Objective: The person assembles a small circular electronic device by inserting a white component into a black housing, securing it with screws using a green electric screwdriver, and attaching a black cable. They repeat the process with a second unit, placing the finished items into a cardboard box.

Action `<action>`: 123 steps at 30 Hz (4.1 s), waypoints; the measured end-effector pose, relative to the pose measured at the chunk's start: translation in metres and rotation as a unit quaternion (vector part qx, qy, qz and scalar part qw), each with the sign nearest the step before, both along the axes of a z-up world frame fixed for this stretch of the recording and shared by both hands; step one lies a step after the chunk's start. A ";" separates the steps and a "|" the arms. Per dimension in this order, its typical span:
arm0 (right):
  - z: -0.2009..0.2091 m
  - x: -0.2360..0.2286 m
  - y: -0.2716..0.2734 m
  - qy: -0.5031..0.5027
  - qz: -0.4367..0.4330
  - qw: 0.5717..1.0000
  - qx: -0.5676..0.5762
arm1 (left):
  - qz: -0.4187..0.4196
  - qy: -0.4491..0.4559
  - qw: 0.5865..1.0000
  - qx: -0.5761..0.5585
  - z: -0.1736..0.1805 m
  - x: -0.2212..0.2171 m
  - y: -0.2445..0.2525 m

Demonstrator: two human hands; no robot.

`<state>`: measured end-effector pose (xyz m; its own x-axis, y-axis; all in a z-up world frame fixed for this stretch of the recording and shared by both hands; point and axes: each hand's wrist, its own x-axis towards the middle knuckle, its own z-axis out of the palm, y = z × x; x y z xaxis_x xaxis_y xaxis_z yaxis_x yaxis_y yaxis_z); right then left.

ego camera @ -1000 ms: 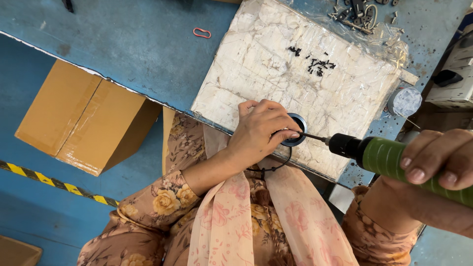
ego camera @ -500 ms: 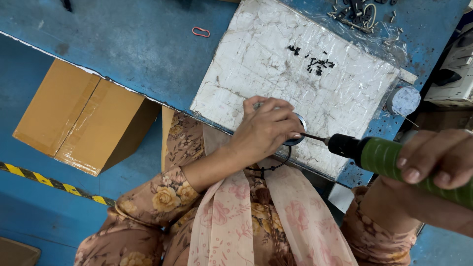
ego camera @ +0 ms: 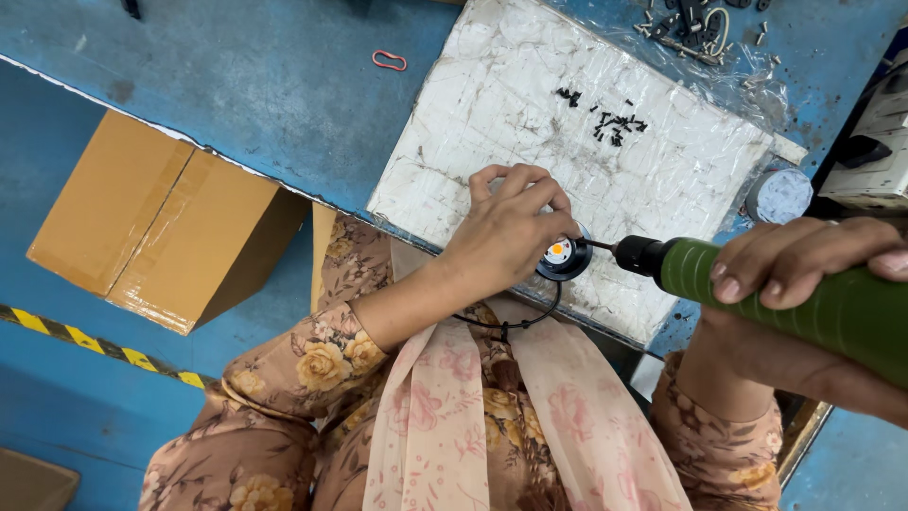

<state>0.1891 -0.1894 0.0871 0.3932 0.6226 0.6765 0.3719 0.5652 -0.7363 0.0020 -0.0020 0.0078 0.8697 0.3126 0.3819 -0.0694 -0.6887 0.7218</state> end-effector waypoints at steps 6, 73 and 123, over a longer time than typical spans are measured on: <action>-0.002 0.000 0.006 0.017 -0.005 1.000 0.010 | 0.012 -0.006 1.000 0.002 0.000 -0.002 -0.004; 0.000 0.009 -0.079 0.178 -0.048 0.982 0.035 | 0.029 0.015 0.978 0.207 -0.027 0.108 0.055; 0.010 -0.006 -0.025 0.099 0.053 0.989 0.097 | -0.085 -0.026 0.972 -0.216 0.020 -0.011 0.007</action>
<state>0.1835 -0.2145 0.0970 0.4689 0.5337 0.7038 0.1627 0.7310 -0.6627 -0.0087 0.0045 0.0281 0.9061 0.3073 0.2908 -0.1990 -0.2970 0.9339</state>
